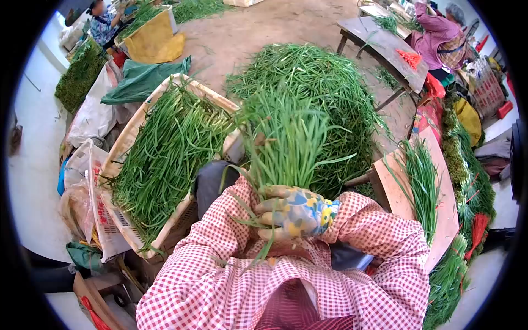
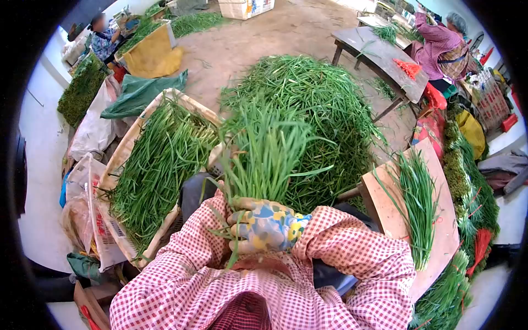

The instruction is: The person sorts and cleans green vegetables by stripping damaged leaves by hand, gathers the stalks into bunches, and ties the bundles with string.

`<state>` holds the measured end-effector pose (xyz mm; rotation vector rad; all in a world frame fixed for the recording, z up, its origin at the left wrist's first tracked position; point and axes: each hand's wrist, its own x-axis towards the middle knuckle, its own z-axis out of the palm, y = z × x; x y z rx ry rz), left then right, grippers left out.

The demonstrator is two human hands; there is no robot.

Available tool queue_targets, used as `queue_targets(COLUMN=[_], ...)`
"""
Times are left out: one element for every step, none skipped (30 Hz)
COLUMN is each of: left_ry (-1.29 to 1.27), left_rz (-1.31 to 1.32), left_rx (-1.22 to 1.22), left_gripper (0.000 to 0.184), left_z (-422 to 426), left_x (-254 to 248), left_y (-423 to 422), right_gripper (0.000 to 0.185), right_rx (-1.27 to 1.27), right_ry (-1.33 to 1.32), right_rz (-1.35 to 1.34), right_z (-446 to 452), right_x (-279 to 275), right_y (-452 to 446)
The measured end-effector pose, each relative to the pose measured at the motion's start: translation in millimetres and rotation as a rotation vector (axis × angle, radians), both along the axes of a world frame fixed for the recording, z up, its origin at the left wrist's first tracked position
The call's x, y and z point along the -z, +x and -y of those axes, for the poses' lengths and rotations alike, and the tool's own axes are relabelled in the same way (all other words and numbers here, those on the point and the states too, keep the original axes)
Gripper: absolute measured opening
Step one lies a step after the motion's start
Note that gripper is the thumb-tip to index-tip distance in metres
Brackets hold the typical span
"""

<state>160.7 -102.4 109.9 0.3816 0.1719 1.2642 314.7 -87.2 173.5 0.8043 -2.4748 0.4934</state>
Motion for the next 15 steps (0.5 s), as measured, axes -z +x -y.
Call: queue_targets(left_ry=[-0.003, 0.001, 0.006, 0.014, 0.026, 0.043, 0.055, 0.071, 0.086, 0.105, 0.128, 0.155, 0.188, 0.225, 0.270], left_rz=[-0.019, -0.031, -0.050, -0.061, -0.067, -0.090, -0.103, -0.121, -0.138, -0.159, -0.182, -0.202, -0.226, -0.256, -0.294], left_rx=[-0.040, -0.069, -0.101, -0.119, -0.127, -0.136, -0.141, -0.141, -0.130, -0.115, -0.093, -0.061, -0.026, 0.008, 0.047], left_gripper=[0.079, 0.078, 0.076, 0.075, 0.074, 0.072, 0.071, 0.070, 0.069, 0.067, 0.066, 0.065, 0.063, 0.062, 0.061], left_z=[-3, -6, -11, -15, -20, -24, -30, -36, -41, -44, -47, -49, -51, -53, -53], left_x=[2, 3, 3, 4, 5, 6, 7, 8, 9, 10, 9, 8, 5, 1, -6], left_y=[-5, -10, -15, -19, -23, -27, -30, -32, -34, -33, -31, -28, -23, -19, -15], right_gripper=[0.038, 0.039, 0.039, 0.038, 0.039, 0.040, 0.043, 0.044, 0.048, 0.053, 0.059, 0.074, 0.088, 0.095, 0.102], right_rx=[0.002, 0.003, 0.003, 0.070, 0.127, 0.184, 0.235, 0.591, 0.843, 1.083, 1.205, 1.105, 0.979, 0.839, 0.695], right_ry=[0.055, 0.092, 0.130, 0.068, -0.030, -0.133, -0.274, -0.178, -0.271, -0.387, -0.706, -1.009, -1.307, -1.378, -1.441], right_rz=[0.040, 0.059, 0.078, 0.167, 0.238, 0.302, 0.342, 0.247, 0.256, 0.270, 0.389, 0.449, 0.495, 0.514, 0.531], right_z=[-1, -5, -6, -8, -20, -33, -56, -79, -100, -121, -140, -151, -161, -173, -181], right_x=[8, -3, -25, -55, -73, -90, -97, -95, -92, -89, -89, -74, -52, -25, -10], right_y=[-6, -7, -13, -2, 4, 9, 20, 41, 52, 64, 63, 60, 56, 52, 49])
